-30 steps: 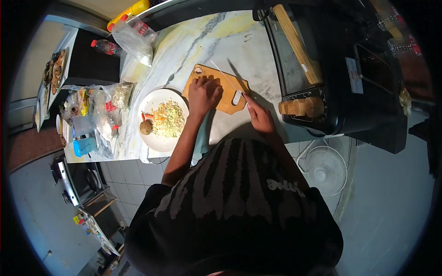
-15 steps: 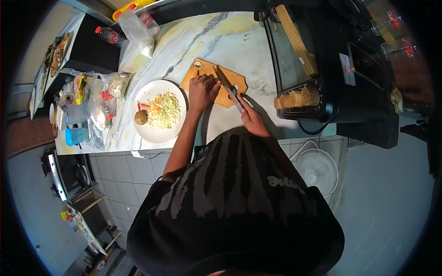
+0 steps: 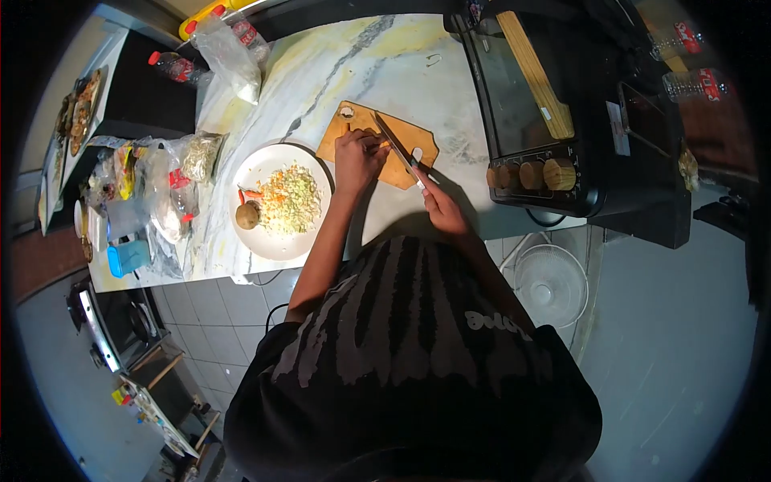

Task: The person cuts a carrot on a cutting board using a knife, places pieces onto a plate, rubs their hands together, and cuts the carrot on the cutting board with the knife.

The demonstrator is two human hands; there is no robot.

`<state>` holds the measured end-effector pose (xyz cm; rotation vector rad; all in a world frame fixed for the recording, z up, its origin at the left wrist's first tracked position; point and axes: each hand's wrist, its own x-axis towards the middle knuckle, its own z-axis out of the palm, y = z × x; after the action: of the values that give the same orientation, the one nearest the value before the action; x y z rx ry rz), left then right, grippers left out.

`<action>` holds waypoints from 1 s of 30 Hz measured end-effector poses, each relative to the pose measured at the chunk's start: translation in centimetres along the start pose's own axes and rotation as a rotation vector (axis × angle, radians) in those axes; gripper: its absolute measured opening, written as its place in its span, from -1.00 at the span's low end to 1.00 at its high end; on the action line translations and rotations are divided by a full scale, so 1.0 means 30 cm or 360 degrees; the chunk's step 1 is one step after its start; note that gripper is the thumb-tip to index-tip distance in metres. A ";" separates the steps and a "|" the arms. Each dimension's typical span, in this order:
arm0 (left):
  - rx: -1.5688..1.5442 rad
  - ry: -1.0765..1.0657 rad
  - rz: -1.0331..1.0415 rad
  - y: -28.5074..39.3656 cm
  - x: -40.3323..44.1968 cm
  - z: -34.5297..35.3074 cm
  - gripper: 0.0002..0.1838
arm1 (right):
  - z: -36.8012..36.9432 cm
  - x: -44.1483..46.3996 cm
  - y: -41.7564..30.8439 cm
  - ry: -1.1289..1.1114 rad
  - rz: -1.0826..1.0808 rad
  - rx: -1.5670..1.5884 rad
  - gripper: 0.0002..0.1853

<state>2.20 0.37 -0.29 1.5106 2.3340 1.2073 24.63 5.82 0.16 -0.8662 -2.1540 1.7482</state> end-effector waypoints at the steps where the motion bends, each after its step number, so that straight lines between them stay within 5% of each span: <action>1: -0.0015 -0.0007 -0.0009 -0.004 0.003 0.003 -0.79 | -0.003 -0.006 -0.014 0.0001 0.0011 -0.0025 -0.51; 8: -0.0181 -0.0117 -0.0141 0.005 0.015 -0.003 -0.82 | 0.004 -0.019 -0.084 0.0091 0.0168 -0.0279 -0.53; 15: -0.0054 -0.0021 0.0062 -0.020 0.005 0.004 -0.85 | 0.004 -0.014 -0.164 0.0085 0.0232 -0.0386 -0.53; 17: -0.0036 -0.0007 0.0086 -0.024 0.002 0.005 -0.85 | 0.010 -0.016 -0.190 0.0033 0.0494 -0.0373 -0.52; 30: -0.0127 -0.0008 0.0061 -0.014 0.016 -0.006 -0.90 | 0.064 -0.040 -0.105 0.0312 0.0038 -0.0475 -0.50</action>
<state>1.58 0.59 -0.31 1.5371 2.2353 1.2876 23.63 3.23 2.88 -1.0879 -2.3101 1.3060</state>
